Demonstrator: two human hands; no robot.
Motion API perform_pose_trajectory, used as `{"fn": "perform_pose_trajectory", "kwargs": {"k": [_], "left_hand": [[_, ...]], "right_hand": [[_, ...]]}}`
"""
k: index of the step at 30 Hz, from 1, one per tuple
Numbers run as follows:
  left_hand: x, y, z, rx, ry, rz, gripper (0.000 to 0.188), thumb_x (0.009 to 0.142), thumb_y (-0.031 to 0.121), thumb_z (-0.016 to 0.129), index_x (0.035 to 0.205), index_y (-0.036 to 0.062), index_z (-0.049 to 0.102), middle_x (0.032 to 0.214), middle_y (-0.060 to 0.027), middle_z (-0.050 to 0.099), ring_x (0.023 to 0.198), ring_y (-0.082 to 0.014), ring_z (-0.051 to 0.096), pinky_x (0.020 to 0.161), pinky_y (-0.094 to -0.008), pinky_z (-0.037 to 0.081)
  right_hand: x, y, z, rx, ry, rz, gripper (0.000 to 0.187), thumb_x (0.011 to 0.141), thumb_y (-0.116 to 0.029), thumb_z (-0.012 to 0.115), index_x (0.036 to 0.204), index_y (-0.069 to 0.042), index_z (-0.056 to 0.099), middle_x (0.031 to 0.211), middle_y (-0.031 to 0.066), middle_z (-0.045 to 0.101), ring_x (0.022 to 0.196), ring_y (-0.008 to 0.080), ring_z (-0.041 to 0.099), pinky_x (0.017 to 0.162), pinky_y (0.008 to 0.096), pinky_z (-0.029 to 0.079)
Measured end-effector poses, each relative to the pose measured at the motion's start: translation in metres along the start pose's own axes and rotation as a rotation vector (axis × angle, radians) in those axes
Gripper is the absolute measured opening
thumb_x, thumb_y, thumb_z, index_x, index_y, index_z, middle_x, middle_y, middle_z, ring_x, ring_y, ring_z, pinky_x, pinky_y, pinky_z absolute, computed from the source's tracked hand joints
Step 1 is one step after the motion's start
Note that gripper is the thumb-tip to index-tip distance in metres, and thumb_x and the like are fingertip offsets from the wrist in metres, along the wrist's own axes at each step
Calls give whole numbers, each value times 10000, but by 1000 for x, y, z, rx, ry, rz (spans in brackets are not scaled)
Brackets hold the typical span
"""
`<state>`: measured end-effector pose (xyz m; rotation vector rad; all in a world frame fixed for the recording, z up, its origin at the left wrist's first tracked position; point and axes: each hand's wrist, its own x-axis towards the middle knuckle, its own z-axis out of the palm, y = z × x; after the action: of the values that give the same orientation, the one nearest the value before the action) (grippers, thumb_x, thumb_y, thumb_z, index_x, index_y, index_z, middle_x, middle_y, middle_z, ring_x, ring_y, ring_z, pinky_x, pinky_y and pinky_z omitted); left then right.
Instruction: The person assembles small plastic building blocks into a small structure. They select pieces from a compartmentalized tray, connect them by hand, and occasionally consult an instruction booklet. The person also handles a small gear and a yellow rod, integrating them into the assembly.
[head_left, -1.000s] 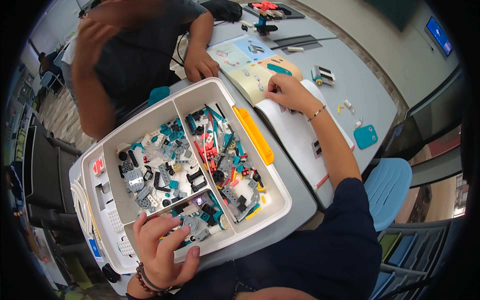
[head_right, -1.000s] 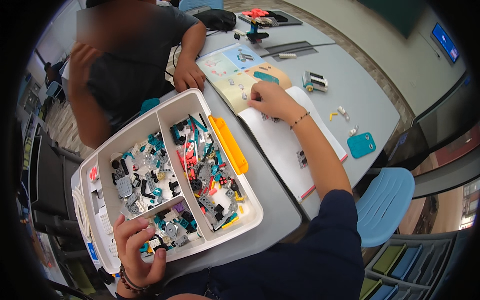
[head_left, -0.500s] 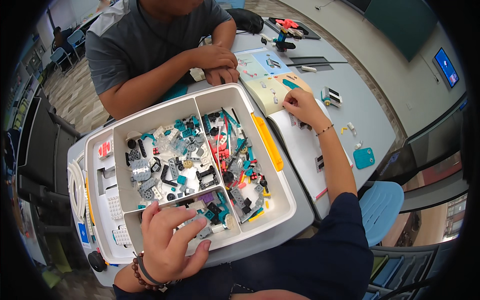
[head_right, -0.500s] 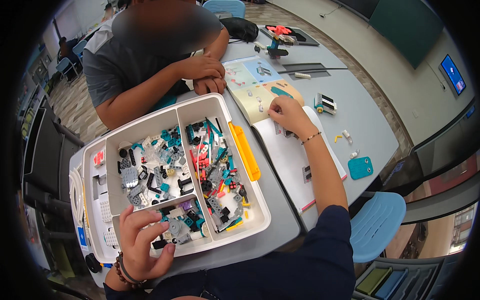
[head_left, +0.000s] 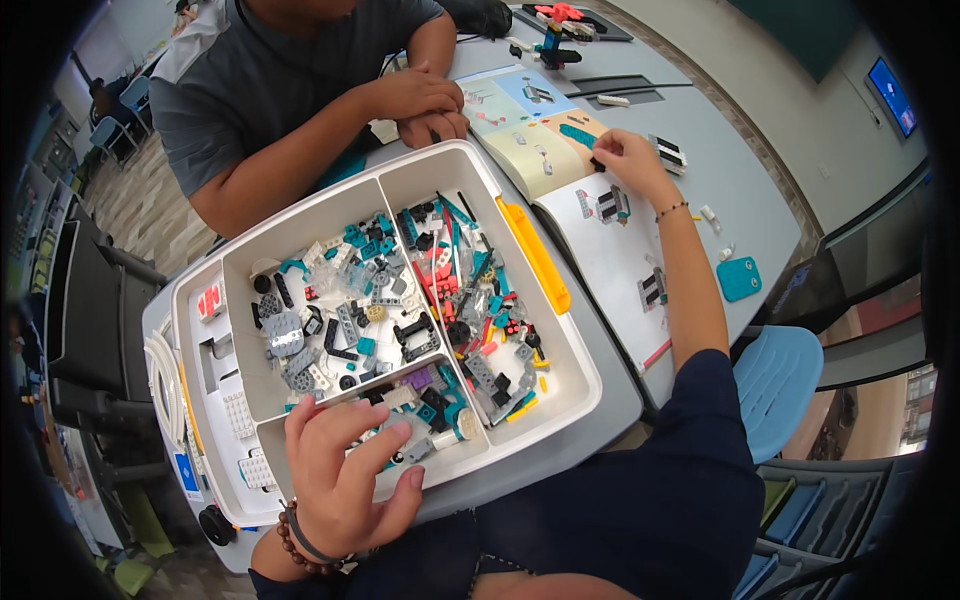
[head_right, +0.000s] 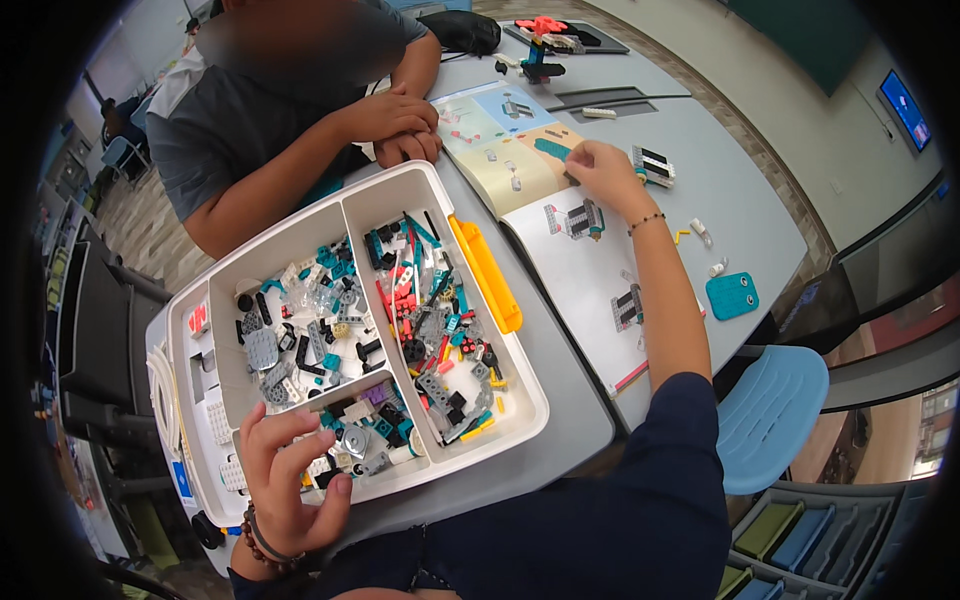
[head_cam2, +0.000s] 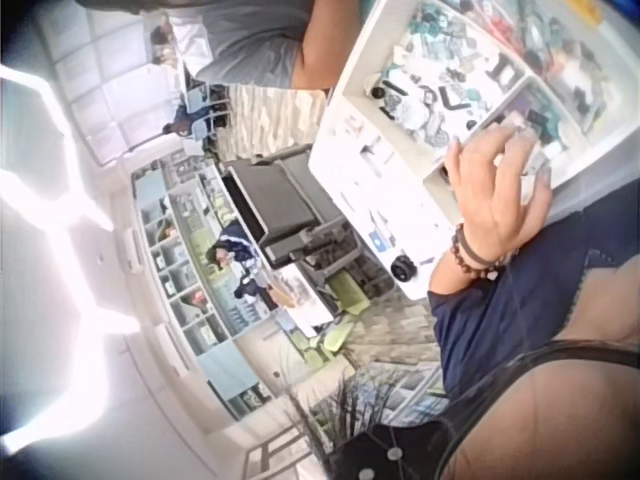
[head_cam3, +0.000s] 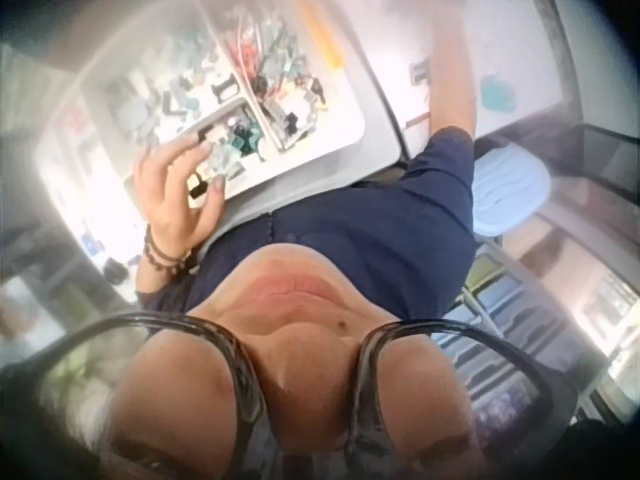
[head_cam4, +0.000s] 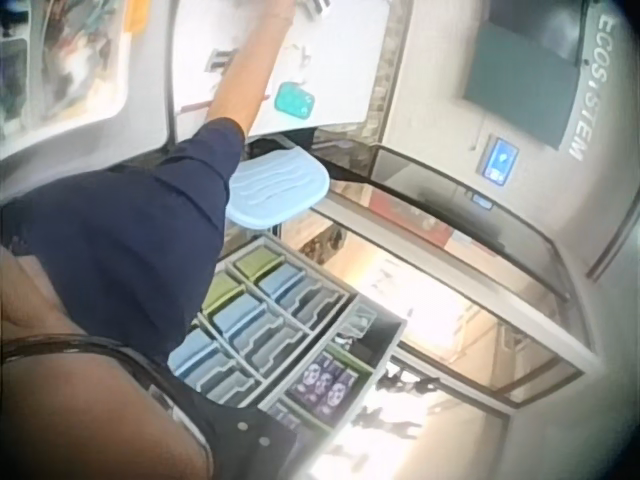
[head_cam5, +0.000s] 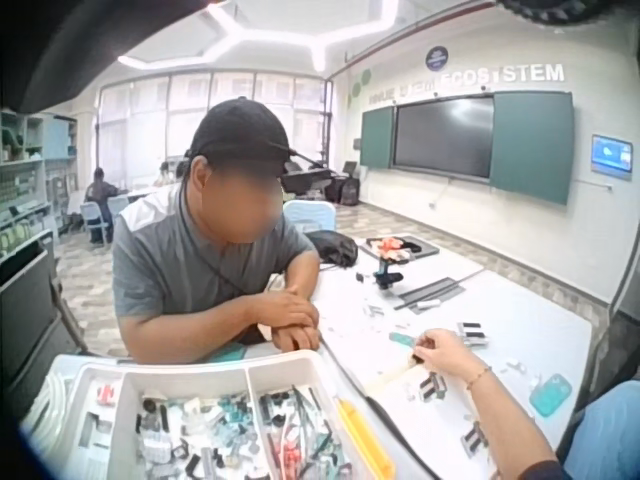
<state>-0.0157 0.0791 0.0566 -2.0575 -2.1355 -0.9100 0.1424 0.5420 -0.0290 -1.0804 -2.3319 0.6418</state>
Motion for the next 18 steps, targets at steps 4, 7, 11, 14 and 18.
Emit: {"fn": "perform_pose_trajectory", "kwargs": {"k": [4, 7, 11, 14, 18], "left_hand": [[1, 0, 1, 1, 2, 3, 412, 621, 140, 677, 1015, 74, 578, 1024, -101, 543, 914, -257, 539, 939, -469, 284], [2, 1, 0, 0, -1, 2, 403, 631, 135, 670, 1018, 71, 577, 1020, -103, 545, 919, -257, 544, 951, -471, 276], [1, 0, 0, -1, 0, -2, 403, 635, 138, 670, 1021, 70, 577, 1017, -104, 547, 921, -257, 545, 959, -473, 271], [0, 1, 0, 1, 5, -7, 402, 636, 140, 670, 1020, 69, 577, 1014, -104, 548, 920, -256, 545, 961, -473, 270], [0, 1, 1, -8, 8, -10, 399, 635, 143, 672, 1017, 70, 582, 1014, -104, 549, 916, -253, 545, 964, -472, 267]], "right_hand": [[29, 1, 0, 37, -56, 128, 260, 792, -161, 568, 1029, -79, 640, 987, 135, 630, 879, 207, 601, 768, 301, 468], [59, 9, 0, -146, -190, 148, 328, 786, -133, 526, 1097, -94, 624, 1080, 151, 610, 974, 235, 589, 832, 312, 448], [70, 12, 4, -238, -302, 152, 365, 767, -105, 495, 1109, -97, 624, 1117, 160, 597, 999, 252, 585, 871, 324, 433], [69, 10, 9, -271, -253, 119, 356, 753, -112, 502, 1080, -105, 643, 1006, 135, 641, 911, 215, 596, 823, 301, 445], [65, 3, 4, -251, -330, 153, 371, 762, -99, 493, 1106, -118, 630, 951, 138, 642, 833, 193, 600, 759, 308, 467]]}}
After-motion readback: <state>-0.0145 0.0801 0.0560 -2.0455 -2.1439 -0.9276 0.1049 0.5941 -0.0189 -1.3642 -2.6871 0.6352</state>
